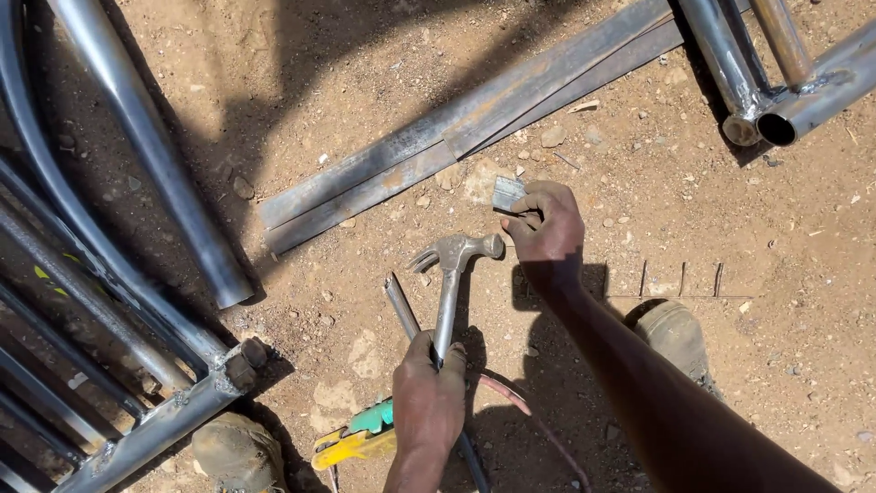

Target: Welding a small metal plate onto a metal frame structure using an arc welder.

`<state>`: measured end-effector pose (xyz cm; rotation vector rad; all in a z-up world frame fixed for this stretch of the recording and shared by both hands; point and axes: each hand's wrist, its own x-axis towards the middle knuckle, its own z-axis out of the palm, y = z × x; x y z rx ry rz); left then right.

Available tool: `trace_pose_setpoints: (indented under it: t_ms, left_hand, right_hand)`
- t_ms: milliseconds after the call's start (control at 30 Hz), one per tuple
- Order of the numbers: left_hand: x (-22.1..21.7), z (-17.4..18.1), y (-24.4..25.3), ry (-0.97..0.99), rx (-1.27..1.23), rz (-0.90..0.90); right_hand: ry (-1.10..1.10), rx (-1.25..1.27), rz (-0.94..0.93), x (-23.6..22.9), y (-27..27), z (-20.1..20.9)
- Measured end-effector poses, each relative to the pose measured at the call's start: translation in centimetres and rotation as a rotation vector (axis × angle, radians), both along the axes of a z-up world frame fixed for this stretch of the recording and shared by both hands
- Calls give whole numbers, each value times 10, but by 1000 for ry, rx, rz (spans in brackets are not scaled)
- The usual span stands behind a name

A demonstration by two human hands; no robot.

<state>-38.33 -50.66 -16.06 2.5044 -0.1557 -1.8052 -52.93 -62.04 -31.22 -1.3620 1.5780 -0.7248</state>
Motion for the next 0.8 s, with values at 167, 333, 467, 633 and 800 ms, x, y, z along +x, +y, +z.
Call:
trace_pose_setpoints:
  t_ms: [167,333,467,633,800]
  left_hand:
    - [2,-6,0,48,-120,70]
    - [-1,-5,-16,84,-320,67]
    - [3,7,-48,123,-473,8]
    - [4,17,-53,-38,-735,-112]
    - [11,4,-39,19,-698,-88]
  right_hand:
    - [178,101,-130,7,-8,1]
    - [240,362,-283,25,-23,29]
    - [10,455,-412,10,-17,15]
    - [-219,454,-417,3,-8,22]
    - [-204,531,-463,-2,-7,4]
